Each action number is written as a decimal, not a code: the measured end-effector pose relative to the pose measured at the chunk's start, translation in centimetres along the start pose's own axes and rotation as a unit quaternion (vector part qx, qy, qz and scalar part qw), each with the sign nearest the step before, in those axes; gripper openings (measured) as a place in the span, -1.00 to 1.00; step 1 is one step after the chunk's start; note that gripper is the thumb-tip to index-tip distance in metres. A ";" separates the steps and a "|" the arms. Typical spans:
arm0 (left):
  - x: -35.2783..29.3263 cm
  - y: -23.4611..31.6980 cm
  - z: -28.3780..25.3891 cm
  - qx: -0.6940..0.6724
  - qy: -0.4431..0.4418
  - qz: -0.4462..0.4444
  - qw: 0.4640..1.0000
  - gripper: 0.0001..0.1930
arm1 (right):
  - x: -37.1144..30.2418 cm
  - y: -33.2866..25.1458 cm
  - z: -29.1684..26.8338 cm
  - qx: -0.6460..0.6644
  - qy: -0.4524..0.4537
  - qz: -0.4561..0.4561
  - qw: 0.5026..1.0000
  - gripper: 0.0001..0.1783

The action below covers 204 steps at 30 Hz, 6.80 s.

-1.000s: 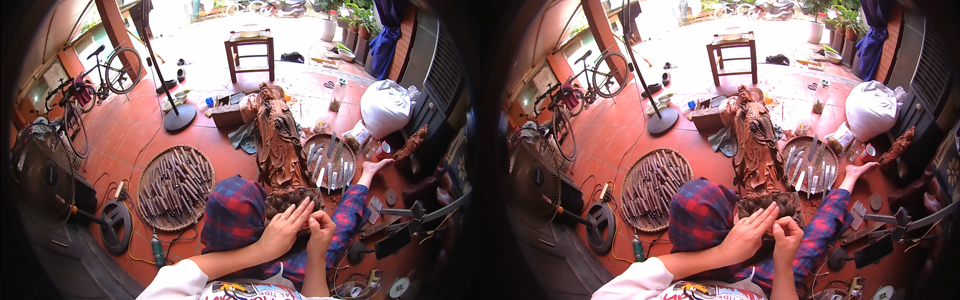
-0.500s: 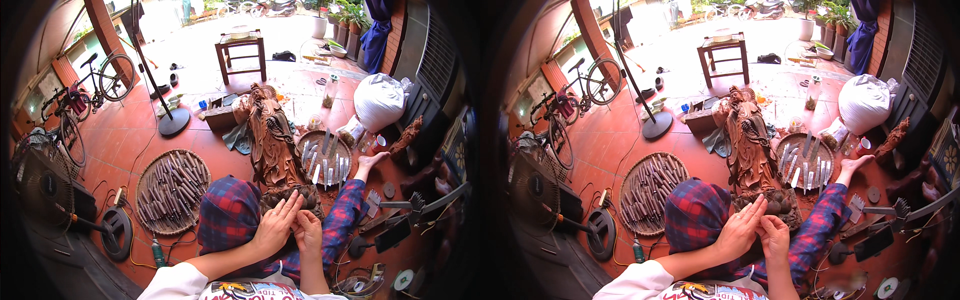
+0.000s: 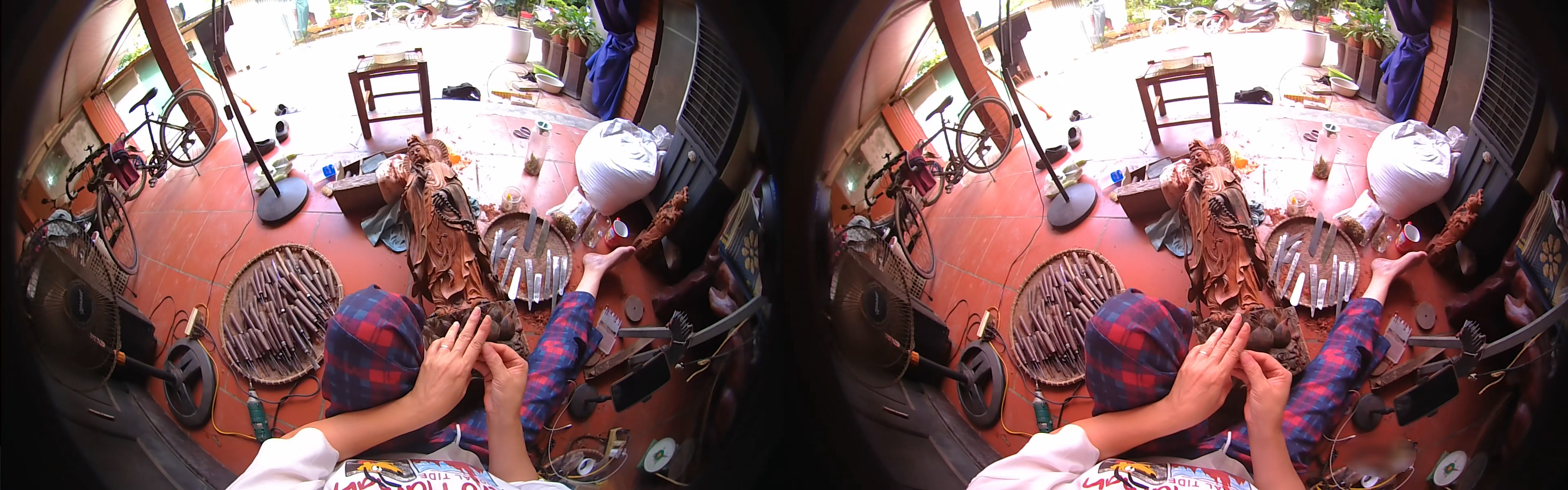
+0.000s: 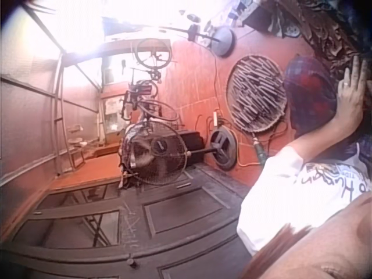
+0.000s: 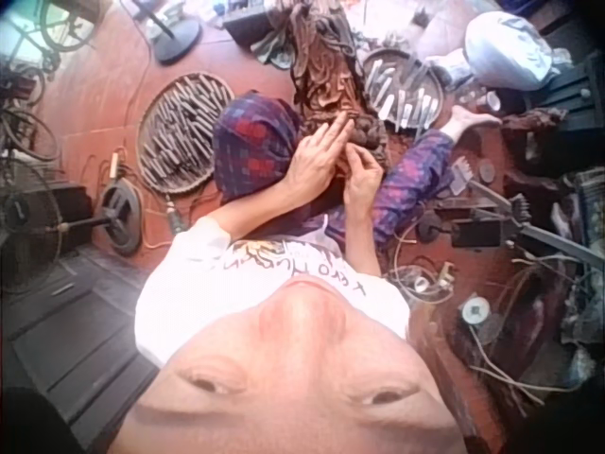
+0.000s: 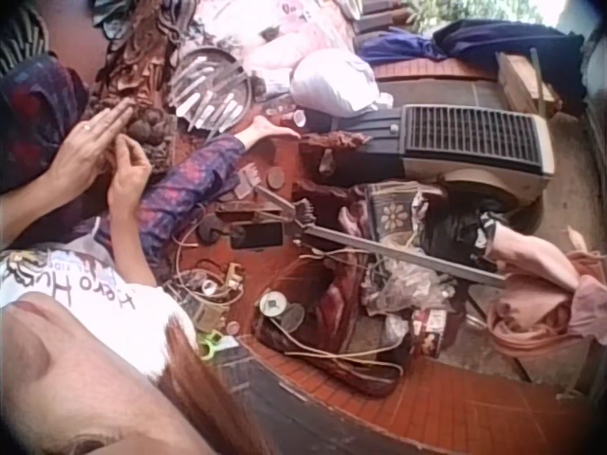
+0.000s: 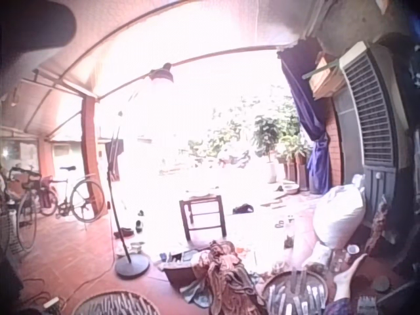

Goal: The person is carving a wooden sculpture of a figure, using various chisels and knives to refine the details of the face and clothing. They switch between different tools to shape the wood and occasionally pause to inspect the work.

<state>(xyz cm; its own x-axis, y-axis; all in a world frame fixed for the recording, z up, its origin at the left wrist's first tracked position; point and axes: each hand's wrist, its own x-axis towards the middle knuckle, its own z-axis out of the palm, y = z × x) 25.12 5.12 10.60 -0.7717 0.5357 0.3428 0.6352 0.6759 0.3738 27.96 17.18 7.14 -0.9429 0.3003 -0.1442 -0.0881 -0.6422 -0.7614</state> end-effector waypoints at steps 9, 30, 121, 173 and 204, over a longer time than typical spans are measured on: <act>-0.2 -0.3 0.3 0.022 0.002 0.002 1.000 -0.10 | -0.7 -0.4 1.4 -0.147 0.021 -0.084 0.985 -0.85; -0.3 -0.1 0.7 -0.003 0.048 -0.006 0.999 -0.30 | -0.8 0.8 1.9 -0.277 0.041 -0.192 0.941 -0.86; -0.2 -0.2 0.8 0.073 0.035 0.003 0.997 -0.17 | 0.5 1.3 0.8 -0.026 0.016 -0.064 0.998 -0.93; 0.3 -1.5 -2.0 -0.426 -0.220 -0.035 0.877 -0.10 | 1.3 -4.3 -0.6 -0.353 -0.147 -0.247 0.891 -0.84; 0.7 -0.2 -2.7 -0.363 -0.135 -0.015 0.922 -0.09 | 0.4 -2.3 -0.5 -0.179 -0.097 -0.153 0.967 -0.87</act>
<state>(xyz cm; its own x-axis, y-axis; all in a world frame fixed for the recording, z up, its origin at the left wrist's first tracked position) 24.53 3.95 13.10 -0.7063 0.6955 0.1320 0.3919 0.2288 0.8911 27.91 19.15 8.49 -0.9360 0.2769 0.2173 -0.2882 -0.2488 -0.9247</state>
